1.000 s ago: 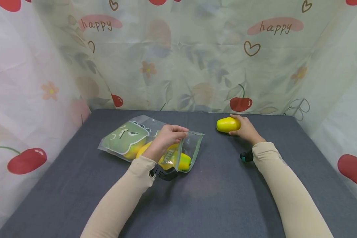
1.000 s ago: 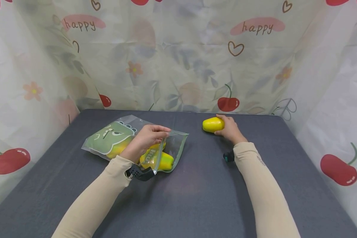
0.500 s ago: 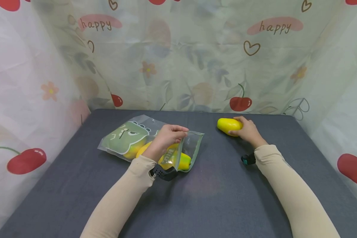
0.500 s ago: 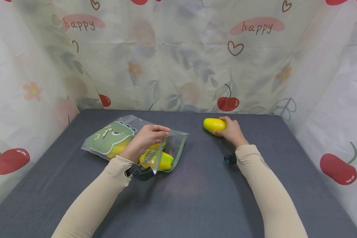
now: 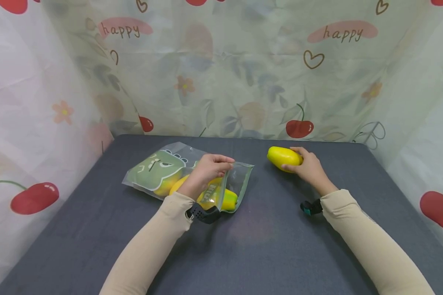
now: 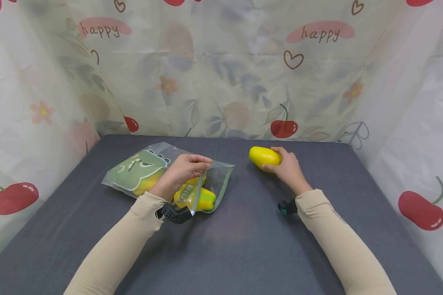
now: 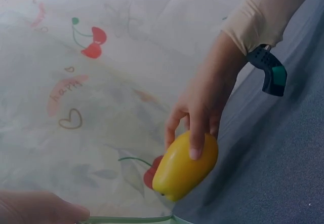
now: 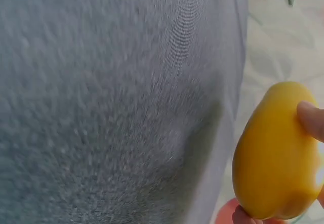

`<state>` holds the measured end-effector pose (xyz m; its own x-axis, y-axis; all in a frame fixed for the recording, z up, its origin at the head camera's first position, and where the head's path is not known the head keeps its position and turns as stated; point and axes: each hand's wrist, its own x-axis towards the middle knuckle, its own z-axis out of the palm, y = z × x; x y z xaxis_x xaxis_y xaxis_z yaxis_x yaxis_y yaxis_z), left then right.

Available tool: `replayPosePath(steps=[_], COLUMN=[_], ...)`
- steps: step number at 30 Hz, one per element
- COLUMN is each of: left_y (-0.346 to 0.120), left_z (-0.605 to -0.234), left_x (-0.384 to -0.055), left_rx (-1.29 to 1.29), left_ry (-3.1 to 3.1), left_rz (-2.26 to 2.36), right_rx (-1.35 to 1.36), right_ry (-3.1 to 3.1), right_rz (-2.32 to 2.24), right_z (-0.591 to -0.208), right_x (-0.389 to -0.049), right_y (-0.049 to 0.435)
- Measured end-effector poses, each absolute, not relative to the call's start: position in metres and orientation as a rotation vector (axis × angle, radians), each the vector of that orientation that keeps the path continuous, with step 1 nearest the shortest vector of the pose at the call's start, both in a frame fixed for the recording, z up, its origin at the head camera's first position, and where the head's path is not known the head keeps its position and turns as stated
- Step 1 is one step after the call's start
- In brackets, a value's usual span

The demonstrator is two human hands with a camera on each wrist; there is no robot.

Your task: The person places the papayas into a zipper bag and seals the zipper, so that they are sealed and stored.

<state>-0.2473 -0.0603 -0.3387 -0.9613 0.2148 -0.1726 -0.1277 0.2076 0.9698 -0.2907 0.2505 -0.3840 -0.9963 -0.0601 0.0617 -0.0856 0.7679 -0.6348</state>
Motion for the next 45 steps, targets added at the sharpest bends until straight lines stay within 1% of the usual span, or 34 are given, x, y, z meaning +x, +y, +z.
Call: replayPosePath(steps=[11,21,33,45], left_y=[-0.061,-0.061,-0.061,-0.062], left_z=[-0.339,-0.339,-0.339,-0.338], left_x=[-0.246,-0.247,-0.247,-0.248], left_rx=[0.094,0.097,0.091,0.104], left_ry=[2.212,2.223,2.234,2.222], left_rz=[1.837,1.826,1.809,1.815], right_rx=[0.231,0.335,0.457,0.566], right_ry=[-2.831,-2.763,-2.802,-2.875], right_rz=[1.051,1.148,1.121,1.026], right_z=[-0.367,-0.356,-0.365,-0.385], right_x=[-0.259,-0.229,-0.202,-0.195], right_y=[0.235,0.223,0.207,0.194])
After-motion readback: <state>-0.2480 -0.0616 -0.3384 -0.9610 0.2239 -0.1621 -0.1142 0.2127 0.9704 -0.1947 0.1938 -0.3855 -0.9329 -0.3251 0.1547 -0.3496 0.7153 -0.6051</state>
